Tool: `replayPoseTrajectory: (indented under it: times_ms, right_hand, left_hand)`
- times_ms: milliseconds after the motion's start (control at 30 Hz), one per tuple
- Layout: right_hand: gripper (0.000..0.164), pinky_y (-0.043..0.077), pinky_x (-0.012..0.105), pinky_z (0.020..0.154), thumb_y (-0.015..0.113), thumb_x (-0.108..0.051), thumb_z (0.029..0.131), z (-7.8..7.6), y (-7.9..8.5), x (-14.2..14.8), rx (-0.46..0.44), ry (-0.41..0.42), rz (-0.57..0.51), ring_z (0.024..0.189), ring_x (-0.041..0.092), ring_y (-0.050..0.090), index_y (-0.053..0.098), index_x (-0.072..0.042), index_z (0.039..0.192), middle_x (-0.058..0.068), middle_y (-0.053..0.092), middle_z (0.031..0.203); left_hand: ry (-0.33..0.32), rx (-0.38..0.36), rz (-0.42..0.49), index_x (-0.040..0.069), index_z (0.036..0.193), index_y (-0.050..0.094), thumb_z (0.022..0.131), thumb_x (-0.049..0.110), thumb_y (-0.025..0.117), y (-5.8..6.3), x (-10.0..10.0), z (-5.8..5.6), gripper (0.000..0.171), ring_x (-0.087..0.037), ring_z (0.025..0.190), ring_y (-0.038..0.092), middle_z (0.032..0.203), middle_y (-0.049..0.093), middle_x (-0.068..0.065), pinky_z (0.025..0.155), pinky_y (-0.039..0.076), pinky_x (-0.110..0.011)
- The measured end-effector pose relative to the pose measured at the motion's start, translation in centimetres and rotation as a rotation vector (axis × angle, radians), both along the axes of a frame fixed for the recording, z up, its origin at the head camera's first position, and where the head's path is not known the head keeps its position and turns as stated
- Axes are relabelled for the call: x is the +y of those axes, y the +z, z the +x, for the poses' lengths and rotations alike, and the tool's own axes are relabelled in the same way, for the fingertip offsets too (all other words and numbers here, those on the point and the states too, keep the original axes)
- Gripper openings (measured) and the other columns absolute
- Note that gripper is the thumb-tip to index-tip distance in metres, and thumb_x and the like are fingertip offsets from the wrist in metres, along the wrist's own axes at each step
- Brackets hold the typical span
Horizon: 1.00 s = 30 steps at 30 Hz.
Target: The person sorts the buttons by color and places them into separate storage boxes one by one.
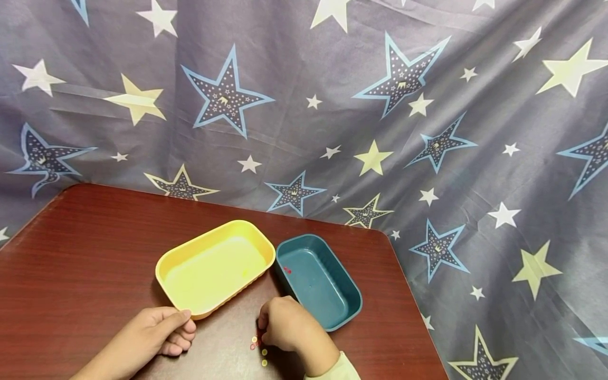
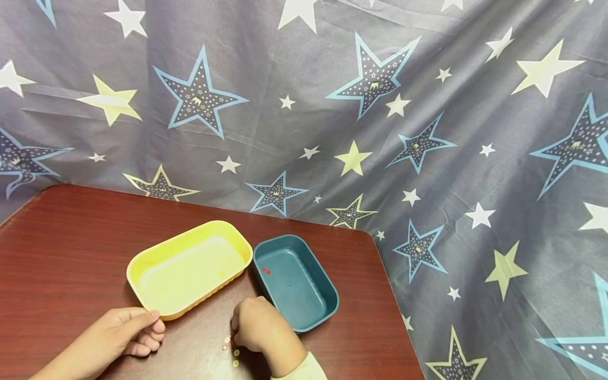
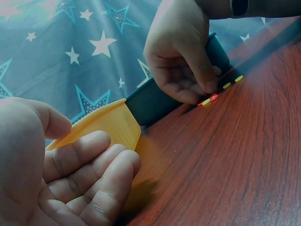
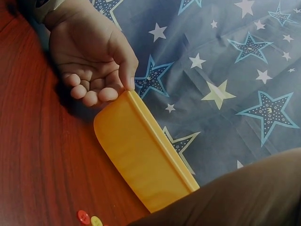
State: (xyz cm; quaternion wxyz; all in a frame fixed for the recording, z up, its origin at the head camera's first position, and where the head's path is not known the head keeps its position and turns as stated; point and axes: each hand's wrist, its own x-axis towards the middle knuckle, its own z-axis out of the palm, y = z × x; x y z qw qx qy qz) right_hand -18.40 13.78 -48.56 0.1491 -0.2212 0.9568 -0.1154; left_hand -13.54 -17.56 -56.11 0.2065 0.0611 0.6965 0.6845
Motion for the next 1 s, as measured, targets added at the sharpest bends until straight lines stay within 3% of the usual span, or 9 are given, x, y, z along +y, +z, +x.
replayPoseTrajectory:
  times_ms: [433,767,1000]
  right_hand:
    - [0.026,0.050,0.019,0.067,0.094,-0.010,0.076,0.16,0.25,0.19,-0.002,0.028,-0.022,0.072,0.004,0.056,0.075,-0.027,0.074,-0.019,0.062,0.069]
    - [0.033,0.046,0.021,0.065,0.094,-0.014,0.080,0.46,0.33,0.67,0.035,0.050,0.095,0.073,0.009,0.052,0.065,-0.028,0.069,-0.014,0.057,0.070]
    - [0.037,0.047,0.022,0.064,0.093,-0.014,0.081,0.45,-0.03,0.61,0.027,0.038,0.077,0.073,0.010,0.052,0.063,-0.028,0.065,-0.014,0.056,0.067]
  left_hand:
    - [-0.004,-0.005,-0.012,-0.011,0.114,0.073,0.122,0.028,0.050,0.10,-0.10,0.02,0.046,-0.011,0.085,0.078,0.097,0.079,-0.009,0.078,0.071,-0.031]
    - [-0.021,0.004,-0.015,-0.010,0.114,0.072,0.124,0.026,0.047,0.03,-0.16,0.09,0.046,-0.010,0.086,0.077,0.099,0.078,-0.008,0.077,0.071,-0.029]
    - [-0.014,-0.011,-0.011,-0.011,0.114,0.073,0.122,0.029,0.051,0.20,-0.07,-0.02,0.047,-0.011,0.085,0.078,0.097,0.079,-0.008,0.078,0.071,-0.030]
